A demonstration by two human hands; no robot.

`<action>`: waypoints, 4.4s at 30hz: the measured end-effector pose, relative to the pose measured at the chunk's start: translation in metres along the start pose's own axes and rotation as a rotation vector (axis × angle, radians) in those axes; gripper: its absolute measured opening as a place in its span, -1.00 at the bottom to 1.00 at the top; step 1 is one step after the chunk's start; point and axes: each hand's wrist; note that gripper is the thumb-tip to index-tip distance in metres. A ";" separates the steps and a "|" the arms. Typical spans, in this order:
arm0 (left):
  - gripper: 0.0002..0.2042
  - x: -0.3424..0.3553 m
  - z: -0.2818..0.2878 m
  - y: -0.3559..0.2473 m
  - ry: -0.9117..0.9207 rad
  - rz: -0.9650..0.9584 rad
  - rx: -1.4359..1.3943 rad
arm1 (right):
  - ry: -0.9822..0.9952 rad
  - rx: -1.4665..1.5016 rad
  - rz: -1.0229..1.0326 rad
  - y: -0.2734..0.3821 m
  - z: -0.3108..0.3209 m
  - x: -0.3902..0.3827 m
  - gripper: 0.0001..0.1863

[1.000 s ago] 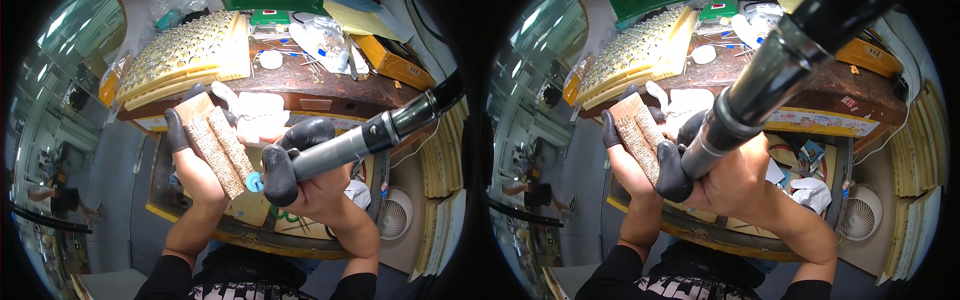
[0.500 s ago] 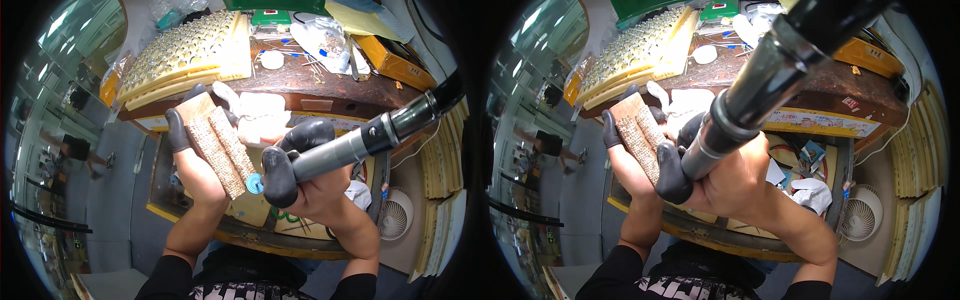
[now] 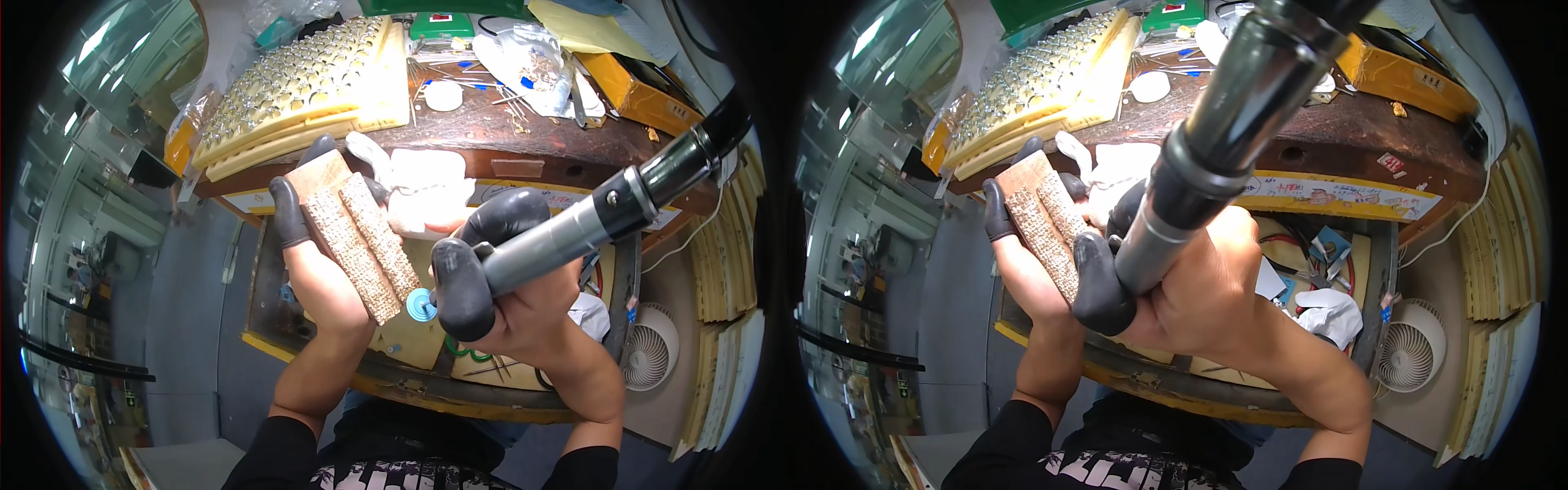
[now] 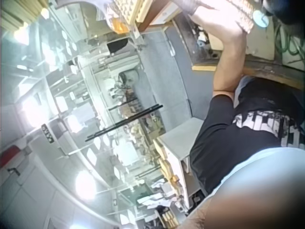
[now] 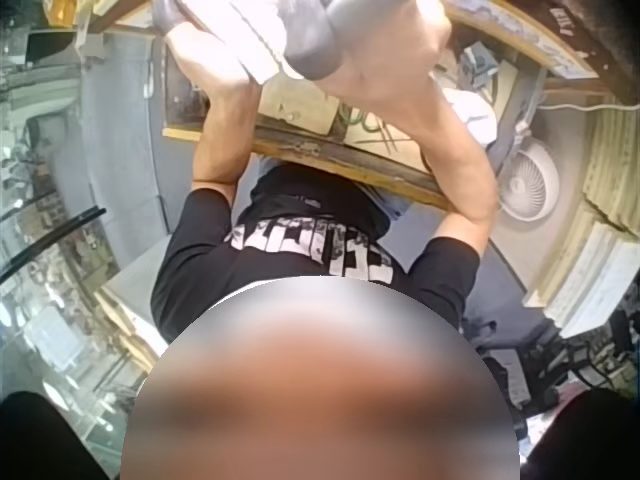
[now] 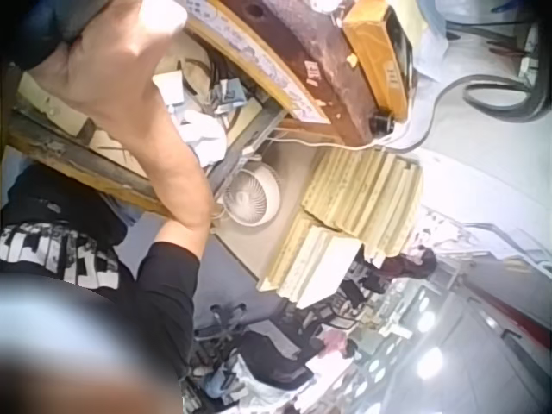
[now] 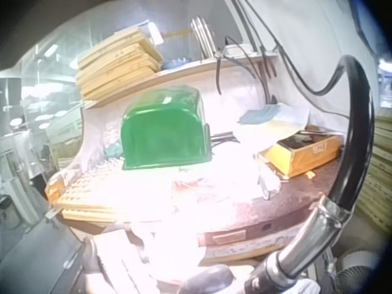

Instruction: Polishing a jewelry component using a rotary tool.

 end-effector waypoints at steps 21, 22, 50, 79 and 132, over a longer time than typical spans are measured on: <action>-0.40 -0.003 -0.006 -0.001 0.009 -0.005 0.039 | -0.030 0.000 0.034 -0.003 -0.004 -0.004 -0.90; -0.40 -0.003 -0.007 -0.001 -0.015 -0.005 0.029 | -0.032 0.018 0.037 -0.003 -0.004 -0.003 -0.90; -0.41 -0.003 -0.004 -0.001 -0.024 -0.022 0.092 | -0.039 -0.046 0.048 0.000 -0.001 -0.002 -0.91; -0.40 -0.002 -0.002 -0.001 0.050 -0.019 0.070 | -0.066 0.003 0.046 -0.005 -0.004 -0.002 -0.89; -0.38 0.000 -0.001 0.001 0.014 -0.062 0.122 | 0.013 -0.073 0.038 -0.005 0.000 -0.002 -0.91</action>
Point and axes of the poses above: each hand's wrist, its own x-axis towards the middle knuckle, its own z-axis out of the back of the hand, y = z × x, and after that the axes turned 11 degrees about -z, right-handed
